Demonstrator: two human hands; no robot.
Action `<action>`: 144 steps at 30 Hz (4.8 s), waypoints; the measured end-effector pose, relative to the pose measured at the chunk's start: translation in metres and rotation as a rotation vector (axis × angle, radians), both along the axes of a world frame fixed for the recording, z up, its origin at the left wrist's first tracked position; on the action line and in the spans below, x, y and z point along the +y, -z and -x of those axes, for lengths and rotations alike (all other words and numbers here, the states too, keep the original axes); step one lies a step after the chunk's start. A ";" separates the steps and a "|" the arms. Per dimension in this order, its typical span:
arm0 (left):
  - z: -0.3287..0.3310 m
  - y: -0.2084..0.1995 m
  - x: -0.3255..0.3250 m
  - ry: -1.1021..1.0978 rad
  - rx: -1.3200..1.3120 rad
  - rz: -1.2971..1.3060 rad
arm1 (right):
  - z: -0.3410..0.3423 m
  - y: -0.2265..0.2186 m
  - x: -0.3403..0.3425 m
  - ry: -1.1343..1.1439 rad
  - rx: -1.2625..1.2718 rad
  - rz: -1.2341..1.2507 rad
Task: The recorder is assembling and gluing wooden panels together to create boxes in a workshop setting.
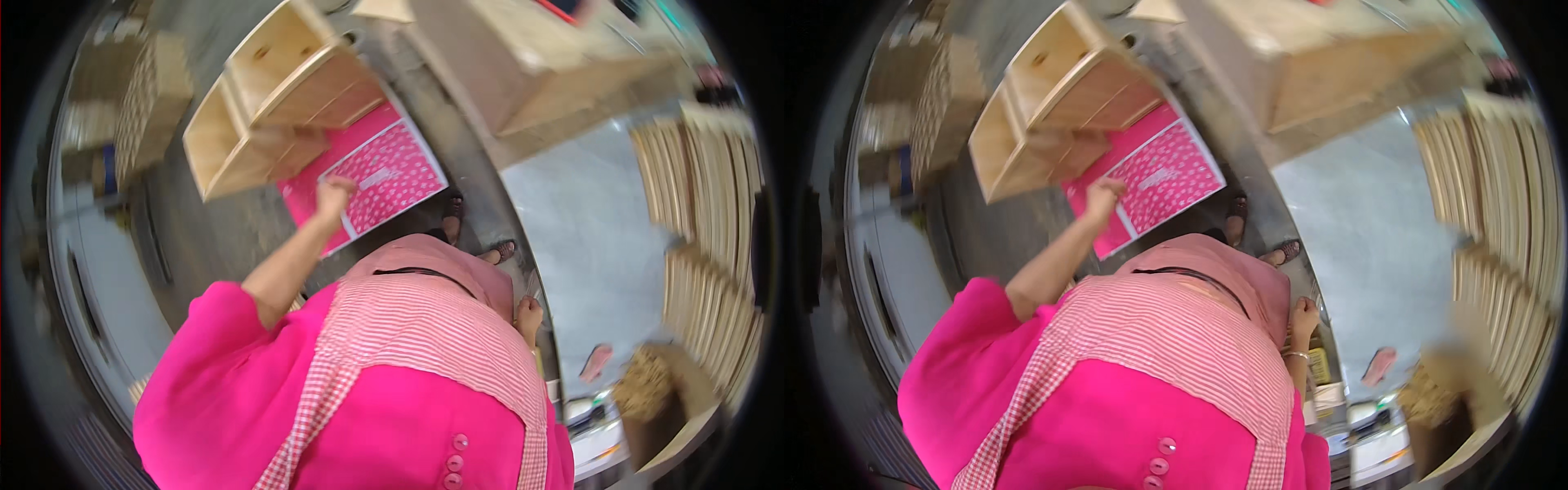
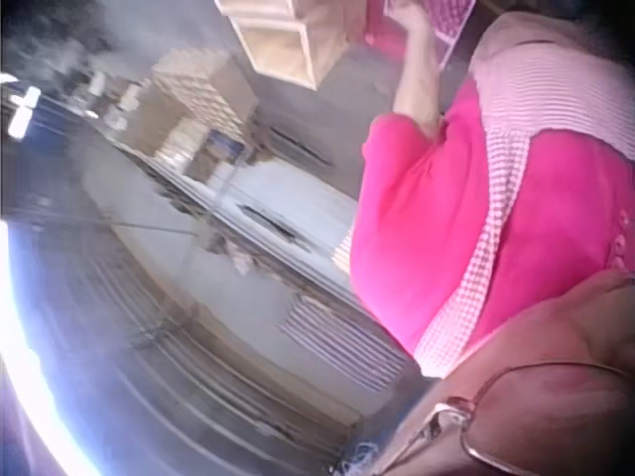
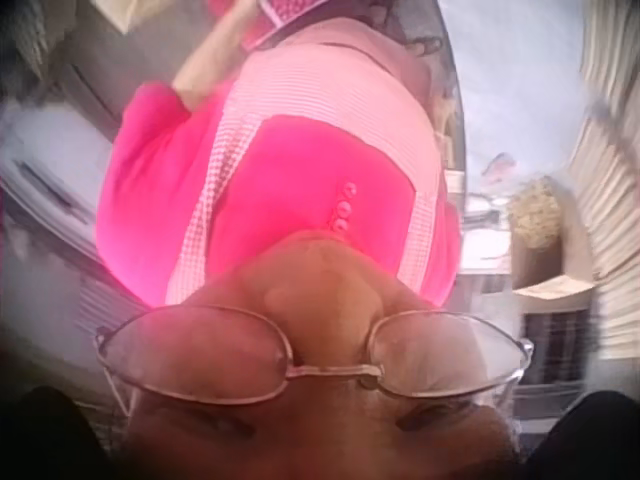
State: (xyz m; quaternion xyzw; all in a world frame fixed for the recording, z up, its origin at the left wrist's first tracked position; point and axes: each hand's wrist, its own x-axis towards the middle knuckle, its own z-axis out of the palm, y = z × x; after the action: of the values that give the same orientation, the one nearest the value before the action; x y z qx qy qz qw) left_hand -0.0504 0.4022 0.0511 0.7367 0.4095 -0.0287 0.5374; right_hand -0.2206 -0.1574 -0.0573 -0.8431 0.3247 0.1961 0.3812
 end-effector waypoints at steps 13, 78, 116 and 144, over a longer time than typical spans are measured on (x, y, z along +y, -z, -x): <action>-0.064 -0.013 -0.455 2.398 -1.036 -0.258 | 0.164 0.111 0.156 -0.162 0.516 -0.110; -0.292 0.039 -0.651 0.372 -0.036 1.001 | -0.339 -0.047 -0.226 0.096 -0.856 0.464; -0.327 0.030 -0.704 0.352 -0.155 0.965 | -0.387 -0.057 -0.267 -0.004 -0.892 0.387; 0.005 0.080 -0.452 0.986 -1.162 -0.630 | -0.319 -0.605 -0.352 0.122 -0.797 1.478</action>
State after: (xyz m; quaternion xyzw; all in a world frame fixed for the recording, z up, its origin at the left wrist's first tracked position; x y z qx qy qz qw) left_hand -0.0550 -0.0494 -0.0293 0.8456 -0.3155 0.2405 0.3572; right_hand 0.0980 -0.5090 0.5472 -0.8628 0.2559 -0.4002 -0.1729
